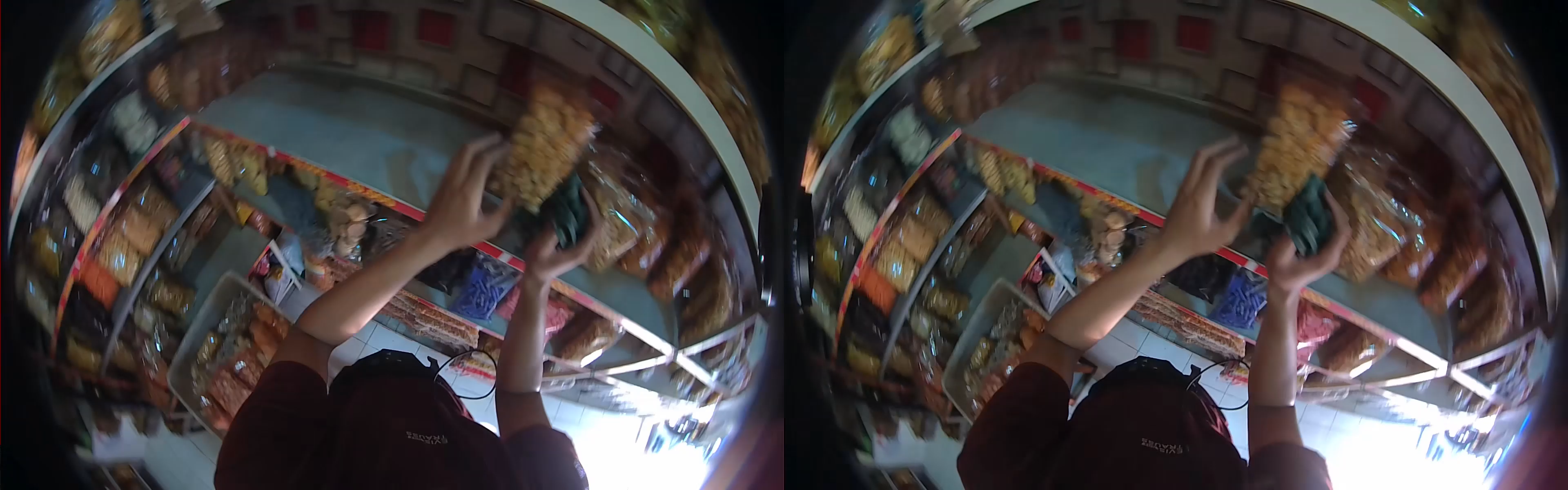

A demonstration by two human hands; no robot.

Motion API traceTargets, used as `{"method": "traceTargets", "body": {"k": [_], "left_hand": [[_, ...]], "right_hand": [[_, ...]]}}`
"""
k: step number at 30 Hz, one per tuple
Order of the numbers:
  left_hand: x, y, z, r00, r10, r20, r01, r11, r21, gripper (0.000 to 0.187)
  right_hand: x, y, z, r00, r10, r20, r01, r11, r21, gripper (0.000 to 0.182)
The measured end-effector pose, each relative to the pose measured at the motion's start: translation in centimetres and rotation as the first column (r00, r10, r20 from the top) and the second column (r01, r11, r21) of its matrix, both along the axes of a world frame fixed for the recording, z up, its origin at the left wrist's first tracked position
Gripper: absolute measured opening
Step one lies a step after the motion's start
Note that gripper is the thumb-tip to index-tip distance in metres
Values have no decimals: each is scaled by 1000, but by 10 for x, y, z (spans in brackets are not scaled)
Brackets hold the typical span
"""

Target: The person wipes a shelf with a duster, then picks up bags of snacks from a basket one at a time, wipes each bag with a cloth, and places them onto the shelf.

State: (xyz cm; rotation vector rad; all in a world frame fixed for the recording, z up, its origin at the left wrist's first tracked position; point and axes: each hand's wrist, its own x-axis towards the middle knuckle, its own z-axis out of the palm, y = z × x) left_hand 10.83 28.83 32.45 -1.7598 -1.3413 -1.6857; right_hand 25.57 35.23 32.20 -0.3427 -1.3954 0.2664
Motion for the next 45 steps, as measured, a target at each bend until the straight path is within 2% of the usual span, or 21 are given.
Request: {"method": "traceTargets", "body": {"k": [4,5,6,7,9,11,13,14,17,18,21,22,25,29,30,31,33,34,37,41,45], "left_hand": [[-12,-60,-41,996,-31,83,38,996,-83,49],[-16,-73,-55,990,-18,142,36,991,-125,47],[-20,-85,-70,980,-4,200,39,985,-169,45],[-23,-94,-87,933,-61,356,129,977,-170,44],[-25,-115,-119,753,-158,639,295,949,-113,43],[-21,-147,-133,640,-172,748,301,953,-38,52],[-20,-175,-158,516,-267,814,304,945,117,58],[-19,-185,-168,594,-256,763,252,960,126,64],[-29,-230,-213,544,196,816,-55,979,-198,60],[-24,-245,-187,417,95,904,-47,995,-83,51],[-17,-284,-161,337,309,889,-299,931,-210,41],[-21,-296,-166,336,339,878,-368,906,-209,37],[-27,-330,-175,271,347,898,-499,849,-177,36],[-41,-382,-195,185,540,821,-560,745,-363,35],[-44,-394,-208,122,447,886,-517,791,-328,35],[-47,-408,-214,80,493,866,-469,786,-404,35],[-52,-438,-224,4,578,816,-351,765,-540,36],[-57,-451,-253,-4,616,788,-344,739,-579,37],[-65,-480,-286,-1,647,762,-287,730,-620,38],[-71,-501,-336,-105,593,798,-238,764,-599,39],[-76,-528,-370,-99,655,749,-179,729,-661,34]], "right_hand": [[-18,0,-20,990,67,-122,-39,975,218,63],[-30,-10,-33,947,261,-188,-248,965,88,69],[-41,-27,-32,947,303,-110,-294,952,89,74],[-50,-46,-33,939,341,-31,-338,937,84,80],[-72,-76,-56,803,571,167,-571,819,-58,96],[-100,-88,-80,573,792,211,-781,605,-153,100],[-129,-118,-93,548,805,229,-818,573,-54,94],[-141,-131,-105,461,862,211,-861,492,-131,90],[-167,-167,-109,335,873,353,-871,430,-237,60],[-177,-181,-115,271,894,356,-876,383,-294,47],[-205,-218,-146,58,939,339,-900,196,-388,50],[-214,-233,-158,-19,962,271,-886,110,-451,60],[-229,-281,-179,-163,982,97,-795,-73,-603,68],[-243,-320,-232,-387,910,148,-597,-126,-792,58],[-243,-327,-238,-437,897,62,-396,-130,-909,45],[-248,-334,-254,-461,887,13,-314,-149,-938,42],[-257,-347,-288,-489,868,-84,-142,-175,-974,35],[-255,-356,-290,-442,890,-115,-106,-179,-978,30],[-259,-375,-309,-421,906,-39,-39,-62,-997,28],[-269,-400,-338,-404,914,-27,83,8,-997,26],[-280,-426,-365,-372,925,-83,138,-34,-990,21]]}}
